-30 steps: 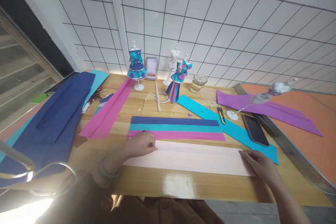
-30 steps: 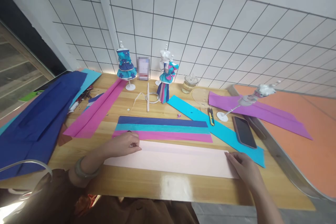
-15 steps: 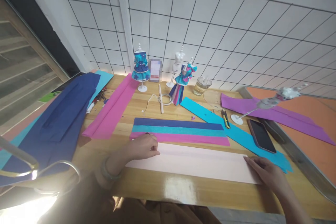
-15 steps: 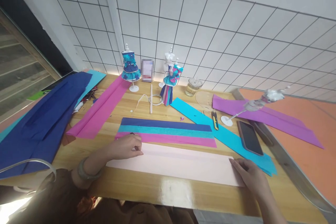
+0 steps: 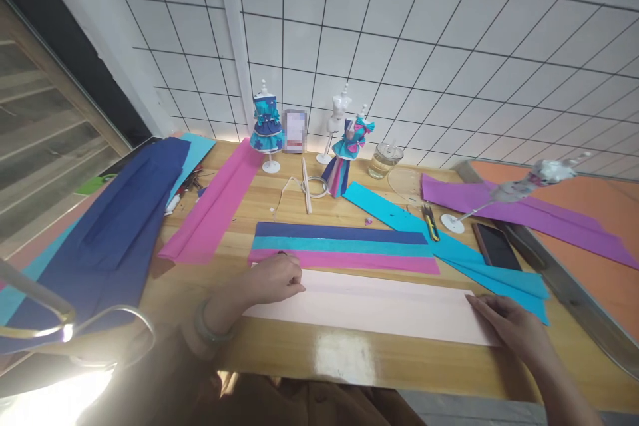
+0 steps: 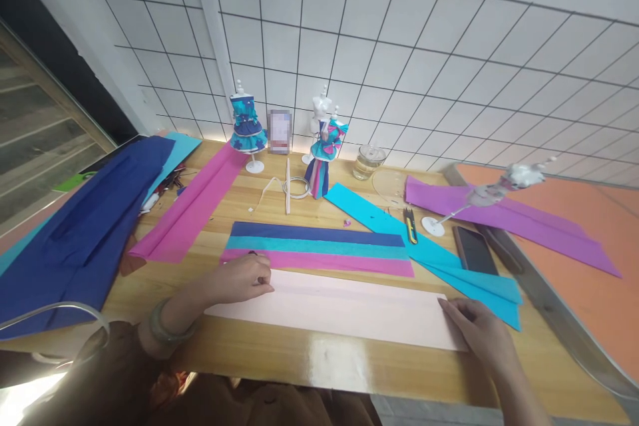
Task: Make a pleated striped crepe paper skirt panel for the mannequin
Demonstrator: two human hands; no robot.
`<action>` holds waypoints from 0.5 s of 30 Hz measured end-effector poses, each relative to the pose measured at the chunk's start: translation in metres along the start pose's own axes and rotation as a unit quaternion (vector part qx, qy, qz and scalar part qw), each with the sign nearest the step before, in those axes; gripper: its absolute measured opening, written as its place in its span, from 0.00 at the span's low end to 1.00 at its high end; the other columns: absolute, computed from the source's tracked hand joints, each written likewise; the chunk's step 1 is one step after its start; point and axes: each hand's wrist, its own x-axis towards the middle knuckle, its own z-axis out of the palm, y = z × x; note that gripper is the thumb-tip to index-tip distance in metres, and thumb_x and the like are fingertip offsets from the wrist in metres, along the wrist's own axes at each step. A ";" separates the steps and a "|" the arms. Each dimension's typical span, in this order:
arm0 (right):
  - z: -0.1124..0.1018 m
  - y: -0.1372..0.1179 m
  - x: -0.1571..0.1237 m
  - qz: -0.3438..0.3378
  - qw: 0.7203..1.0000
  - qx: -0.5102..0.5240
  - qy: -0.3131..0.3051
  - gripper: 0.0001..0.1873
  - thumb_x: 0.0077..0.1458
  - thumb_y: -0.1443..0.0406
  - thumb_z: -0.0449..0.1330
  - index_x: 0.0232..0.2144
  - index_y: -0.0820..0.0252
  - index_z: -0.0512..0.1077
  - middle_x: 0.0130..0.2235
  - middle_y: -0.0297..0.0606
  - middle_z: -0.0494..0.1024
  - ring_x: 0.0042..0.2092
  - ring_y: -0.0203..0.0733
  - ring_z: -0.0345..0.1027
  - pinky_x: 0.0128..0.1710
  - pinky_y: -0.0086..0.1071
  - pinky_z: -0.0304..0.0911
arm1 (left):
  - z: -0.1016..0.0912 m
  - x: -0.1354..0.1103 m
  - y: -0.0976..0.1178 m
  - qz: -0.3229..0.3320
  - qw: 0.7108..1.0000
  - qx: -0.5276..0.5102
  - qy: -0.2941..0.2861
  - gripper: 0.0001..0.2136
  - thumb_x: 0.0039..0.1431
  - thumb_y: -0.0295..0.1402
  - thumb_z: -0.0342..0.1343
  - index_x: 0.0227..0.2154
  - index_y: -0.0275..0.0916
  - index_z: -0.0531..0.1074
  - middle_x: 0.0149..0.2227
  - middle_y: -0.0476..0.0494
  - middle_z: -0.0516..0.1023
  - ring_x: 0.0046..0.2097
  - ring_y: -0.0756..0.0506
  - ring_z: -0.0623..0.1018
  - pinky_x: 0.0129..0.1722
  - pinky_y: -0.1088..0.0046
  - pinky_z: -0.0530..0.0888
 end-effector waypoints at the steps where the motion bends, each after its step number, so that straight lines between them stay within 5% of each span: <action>1: 0.000 0.000 0.000 0.004 1.000 0.003 0.001 0.20 0.42 0.47 0.54 0.22 0.56 0.74 0.27 0.37 0.76 0.31 0.50 0.69 0.27 0.35 0.58 | 0.000 0.000 0.000 -0.001 1.000 0.004 0.000 0.09 0.52 0.32 0.51 0.19 0.37 0.68 0.26 0.47 0.71 0.33 0.48 0.71 0.32 0.74 0.62; 15: 0.001 0.000 0.001 -0.010 1.000 0.017 0.016 0.20 0.41 0.48 0.54 0.21 0.58 0.72 0.29 0.38 0.76 0.31 0.46 0.67 0.28 0.34 0.57 | 0.004 0.003 -0.001 0.010 0.999 0.041 0.006 0.13 0.54 0.34 0.49 0.16 0.37 0.64 0.24 0.48 0.69 0.31 0.48 0.69 0.33 0.72 0.61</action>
